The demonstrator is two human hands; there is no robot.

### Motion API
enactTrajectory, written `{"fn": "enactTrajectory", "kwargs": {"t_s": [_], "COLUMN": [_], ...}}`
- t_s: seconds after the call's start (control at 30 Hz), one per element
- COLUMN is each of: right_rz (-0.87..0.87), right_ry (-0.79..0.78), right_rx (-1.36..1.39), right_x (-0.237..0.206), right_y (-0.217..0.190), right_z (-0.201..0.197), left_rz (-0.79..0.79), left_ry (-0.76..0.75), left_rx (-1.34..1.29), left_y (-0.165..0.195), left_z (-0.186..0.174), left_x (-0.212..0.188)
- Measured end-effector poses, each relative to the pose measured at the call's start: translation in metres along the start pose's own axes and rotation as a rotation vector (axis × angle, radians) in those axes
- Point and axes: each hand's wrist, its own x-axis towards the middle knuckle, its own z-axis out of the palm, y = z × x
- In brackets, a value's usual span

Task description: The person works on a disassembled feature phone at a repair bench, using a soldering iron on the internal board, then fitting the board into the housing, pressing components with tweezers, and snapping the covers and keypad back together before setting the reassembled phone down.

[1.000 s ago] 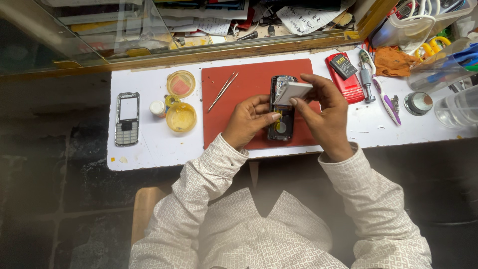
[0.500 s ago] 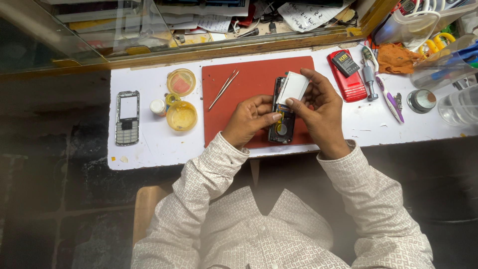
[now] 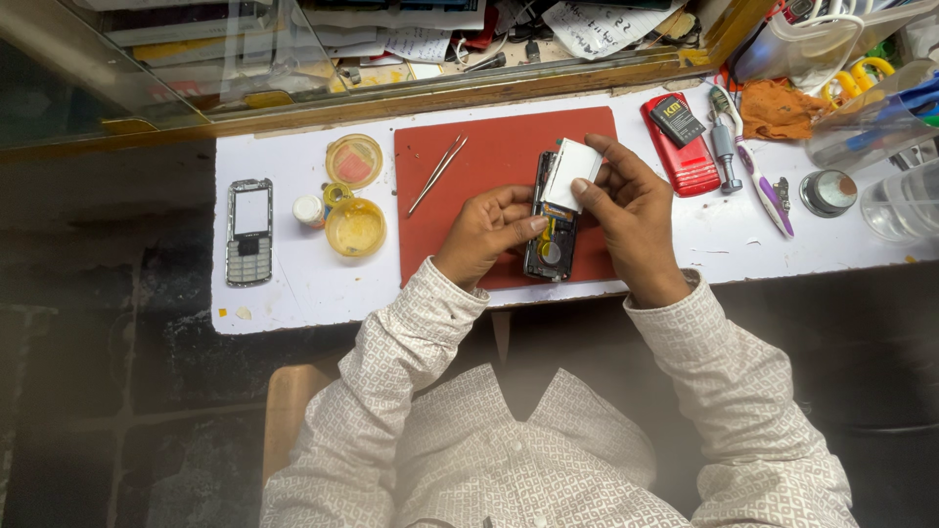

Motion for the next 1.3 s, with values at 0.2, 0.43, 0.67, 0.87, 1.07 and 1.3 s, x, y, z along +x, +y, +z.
{"fn": "enactTrajectory", "kwargs": {"t_s": [0.2,0.43,0.67,0.87,1.07,1.3], "right_rz": [0.005,0.003,-0.070,-0.198,-0.344,-0.417], "right_ry": [-0.003,0.007,0.002,-0.011,-0.223,-0.287], "right_rx": [0.025,0.002,-0.039,-0.166,-0.278,-0.537], "right_x": [0.000,0.001,-0.004,-0.010,-0.015,-0.012], "right_y": [0.003,-0.005,-0.017,-0.032,-0.046,-0.046], "right_z": [-0.004,-0.009,-0.010,-0.007,-0.003,0.002], "left_rz": [0.019,0.031,0.024,0.057,0.147,0.221], "left_ry": [-0.020,-0.043,-0.048,-0.021,0.073,0.132], "left_rx": [0.025,-0.002,0.003,-0.040,-0.073,-0.124], "left_y": [0.000,-0.001,0.001,-0.003,-0.008,-0.009], "left_z": [-0.002,-0.003,-0.002,-0.004,-0.005,-0.005], "left_x": [0.000,0.000,-0.002,0.000,0.000,0.000]}}
